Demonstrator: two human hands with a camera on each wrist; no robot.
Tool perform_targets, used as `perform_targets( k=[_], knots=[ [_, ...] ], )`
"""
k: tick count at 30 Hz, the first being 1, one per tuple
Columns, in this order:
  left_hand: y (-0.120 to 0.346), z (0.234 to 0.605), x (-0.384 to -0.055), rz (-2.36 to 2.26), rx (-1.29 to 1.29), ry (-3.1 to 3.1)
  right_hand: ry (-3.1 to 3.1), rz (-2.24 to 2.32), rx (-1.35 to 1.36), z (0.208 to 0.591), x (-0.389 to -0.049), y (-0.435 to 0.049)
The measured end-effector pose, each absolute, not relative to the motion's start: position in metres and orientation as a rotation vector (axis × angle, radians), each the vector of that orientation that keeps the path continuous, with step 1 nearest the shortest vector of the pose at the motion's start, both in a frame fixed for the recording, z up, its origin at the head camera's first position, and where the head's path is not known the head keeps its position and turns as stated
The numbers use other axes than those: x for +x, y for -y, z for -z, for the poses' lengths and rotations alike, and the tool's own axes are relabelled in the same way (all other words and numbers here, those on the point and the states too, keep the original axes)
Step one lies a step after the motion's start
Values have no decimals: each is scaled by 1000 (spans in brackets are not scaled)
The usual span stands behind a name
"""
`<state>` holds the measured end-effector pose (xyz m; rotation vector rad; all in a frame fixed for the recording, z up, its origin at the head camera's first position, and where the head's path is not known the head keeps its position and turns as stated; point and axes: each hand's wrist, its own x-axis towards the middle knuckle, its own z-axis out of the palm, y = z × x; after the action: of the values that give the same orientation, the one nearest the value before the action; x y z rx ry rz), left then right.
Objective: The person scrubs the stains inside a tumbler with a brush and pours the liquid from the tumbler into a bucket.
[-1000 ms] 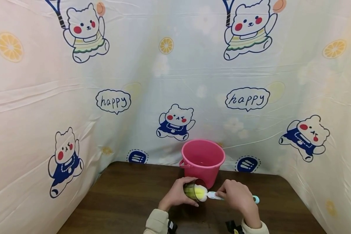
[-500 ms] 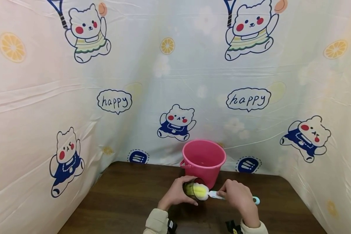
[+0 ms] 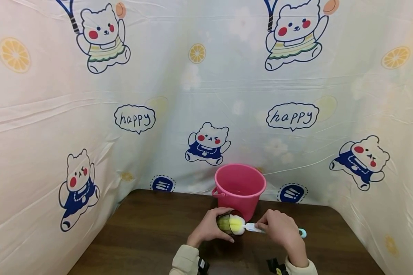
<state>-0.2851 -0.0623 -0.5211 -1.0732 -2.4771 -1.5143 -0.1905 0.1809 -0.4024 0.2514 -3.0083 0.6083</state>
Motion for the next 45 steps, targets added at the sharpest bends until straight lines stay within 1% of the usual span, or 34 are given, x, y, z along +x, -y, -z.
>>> perform_targets(
  k=[8, 20, 35, 45],
  knots=[
    [63, 520, -284, 1488, -1039, 2491, 3040, -568, 187, 406, -193, -182],
    [62, 521, -282, 1506, -1042, 2511, 3042, -647, 358, 400, -191, -183],
    [61, 522, -282, 1475, -1078, 2487, 3040, -594, 240, 407, -194, -187],
    [61, 523, -283, 1461, -1090, 2492, 3055, -677, 351, 403, -191, -188]
  ],
)
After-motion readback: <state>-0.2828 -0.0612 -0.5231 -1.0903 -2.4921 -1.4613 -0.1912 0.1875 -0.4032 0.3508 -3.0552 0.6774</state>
